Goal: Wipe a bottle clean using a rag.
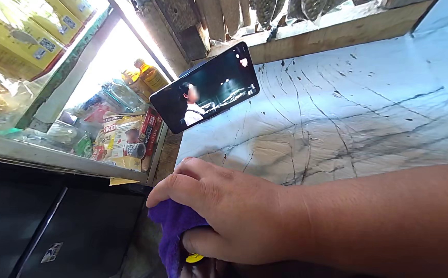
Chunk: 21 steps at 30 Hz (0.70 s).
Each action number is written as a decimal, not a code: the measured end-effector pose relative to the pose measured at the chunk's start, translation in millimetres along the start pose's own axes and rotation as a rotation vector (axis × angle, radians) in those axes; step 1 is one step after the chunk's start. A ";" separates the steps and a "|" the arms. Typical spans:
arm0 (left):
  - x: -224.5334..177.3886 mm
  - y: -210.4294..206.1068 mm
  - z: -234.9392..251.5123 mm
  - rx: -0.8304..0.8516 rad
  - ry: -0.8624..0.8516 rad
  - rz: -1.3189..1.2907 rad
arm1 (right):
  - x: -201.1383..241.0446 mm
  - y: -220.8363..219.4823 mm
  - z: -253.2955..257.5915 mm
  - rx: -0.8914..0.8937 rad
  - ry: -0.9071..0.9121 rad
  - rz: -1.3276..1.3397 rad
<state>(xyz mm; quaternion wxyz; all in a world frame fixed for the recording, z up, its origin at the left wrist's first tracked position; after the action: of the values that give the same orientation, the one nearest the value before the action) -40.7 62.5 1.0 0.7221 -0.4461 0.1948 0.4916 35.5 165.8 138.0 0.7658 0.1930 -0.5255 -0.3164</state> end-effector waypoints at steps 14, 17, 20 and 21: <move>-4.6 -37.6 39.3 -0.052 -0.006 -0.004 | -9.1 15.9 -1.3 -0.175 -0.020 0.225; -6.4 -34.1 33.8 -0.018 -0.009 0.058 | -10.4 16.1 -0.9 -0.156 -0.031 0.209; -10.2 -31.9 28.7 -0.024 0.002 0.304 | -2.9 12.7 -1.5 -0.147 0.041 0.097; -11.9 -33.0 28.7 -0.033 0.020 0.386 | 0.5 11.5 -2.3 -0.154 0.079 0.058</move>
<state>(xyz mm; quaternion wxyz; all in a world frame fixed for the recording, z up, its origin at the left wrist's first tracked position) -21.3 76.2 39.7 0.6052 -0.4172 0.2755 0.6196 40.9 173.8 144.7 0.8072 0.1305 -0.4745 -0.3260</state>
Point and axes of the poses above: each hand's wrist, its own z-axis towards the middle knuckle, its own y-axis out of the back of the hand, x = y × z, the point moved 10 cm from there along z, towards the middle knuckle, and after that the axes turned 9 degrees about x, right-handed, at the moved point
